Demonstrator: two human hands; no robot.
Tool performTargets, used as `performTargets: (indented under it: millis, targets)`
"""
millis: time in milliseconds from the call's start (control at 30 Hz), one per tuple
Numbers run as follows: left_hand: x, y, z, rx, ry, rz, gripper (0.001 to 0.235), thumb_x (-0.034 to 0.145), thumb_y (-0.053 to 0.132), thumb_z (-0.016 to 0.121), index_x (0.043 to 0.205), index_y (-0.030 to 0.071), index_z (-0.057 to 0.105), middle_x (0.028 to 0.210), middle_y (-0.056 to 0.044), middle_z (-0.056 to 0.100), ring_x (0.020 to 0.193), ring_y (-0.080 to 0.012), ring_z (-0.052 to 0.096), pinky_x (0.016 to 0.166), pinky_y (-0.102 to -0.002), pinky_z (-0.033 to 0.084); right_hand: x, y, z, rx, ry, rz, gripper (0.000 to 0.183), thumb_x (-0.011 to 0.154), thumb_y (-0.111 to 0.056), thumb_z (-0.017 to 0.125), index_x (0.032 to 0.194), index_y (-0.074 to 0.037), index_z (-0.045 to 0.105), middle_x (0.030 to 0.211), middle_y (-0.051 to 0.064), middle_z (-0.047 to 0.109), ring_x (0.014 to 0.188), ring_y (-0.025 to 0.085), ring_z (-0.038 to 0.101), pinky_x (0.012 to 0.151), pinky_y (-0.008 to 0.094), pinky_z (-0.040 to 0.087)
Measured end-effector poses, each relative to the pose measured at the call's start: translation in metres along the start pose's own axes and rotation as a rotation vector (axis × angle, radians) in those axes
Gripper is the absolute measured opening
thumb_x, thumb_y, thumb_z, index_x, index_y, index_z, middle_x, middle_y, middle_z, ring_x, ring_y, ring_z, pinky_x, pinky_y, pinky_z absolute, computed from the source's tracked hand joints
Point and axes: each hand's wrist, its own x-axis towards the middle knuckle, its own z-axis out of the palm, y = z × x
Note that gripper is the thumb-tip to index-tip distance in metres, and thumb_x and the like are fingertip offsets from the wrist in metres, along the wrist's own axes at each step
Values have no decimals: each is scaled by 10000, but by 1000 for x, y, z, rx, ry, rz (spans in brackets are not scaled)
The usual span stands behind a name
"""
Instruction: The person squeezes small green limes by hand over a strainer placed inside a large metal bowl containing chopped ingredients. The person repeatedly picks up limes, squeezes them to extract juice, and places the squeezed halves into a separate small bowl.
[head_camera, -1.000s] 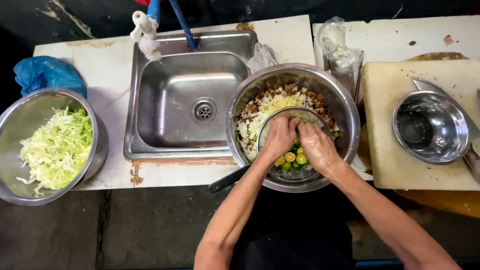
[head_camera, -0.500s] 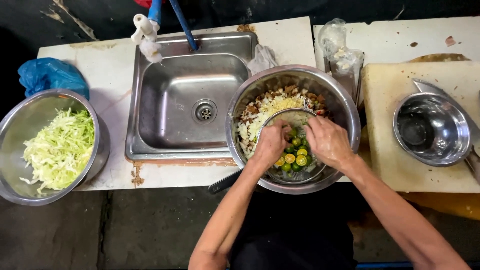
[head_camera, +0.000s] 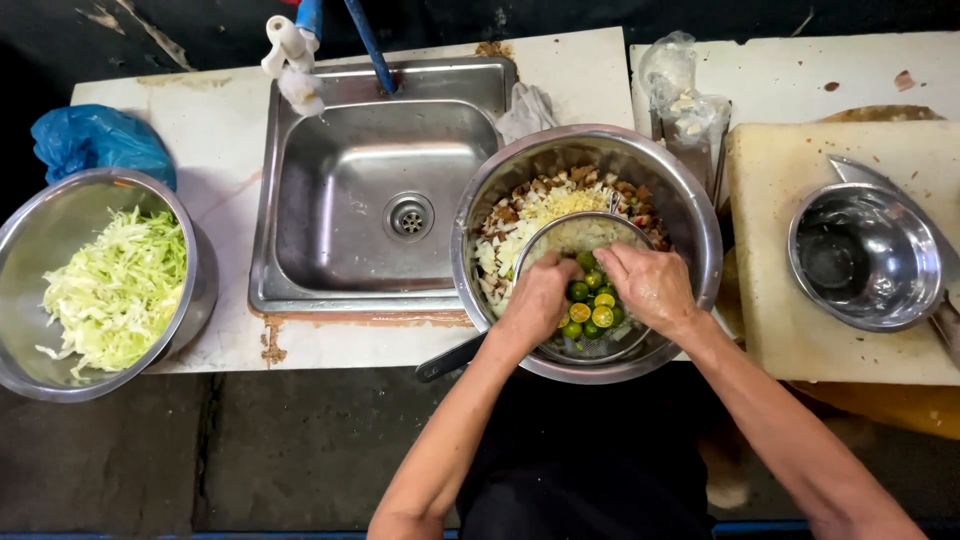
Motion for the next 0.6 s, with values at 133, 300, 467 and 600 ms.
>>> performTargets:
  millis: [133, 300, 467, 600]
  targets:
    - [-19, -11, 25, 19, 35, 209, 189, 1032, -23, 689, 1189, -42, 793, 1045, -229, 709, 1032, -465, 778, 857, -527, 672, -3, 5, -5, 200, -162, 128, 224, 1199, -263, 629, 1106, -91, 739, 909, 178, 862, 915, 383, 866, 811, 533, 678]
    - [-15, -32, 72, 186, 62, 240, 357, 936, 120, 887, 1207, -29, 709, 1068, -204, 663, 1042, -421, 732, 881, -519, 654, 3, -13, -39, 298, -293, 192, 231, 1191, -172, 557, 1331, -53, 696, 1006, 222, 862, 982, 409, 849, 875, 561, 684]
    - [-18, -38, 82, 191, 69, 206, 379, 987, 194, 871, 1234, -25, 685, 1116, -220, 675, 1105, -464, 728, 972, -536, 643, -1, -4, -29, 479, -280, 156, 290, 1116, 39, 595, 1346, -21, 762, 1125, 210, 834, 1010, 356, 846, 849, 492, 720]
    - [-13, -17, 50, -152, 50, 85, 345, 1117, 275, 726, 1266, -36, 729, 1104, -225, 716, 1115, -488, 752, 941, -580, 641, 2, -26, -55, 590, -360, 197, 341, 1095, 20, 678, 1397, -45, 822, 1266, 244, 826, 1039, 343, 853, 823, 438, 742]
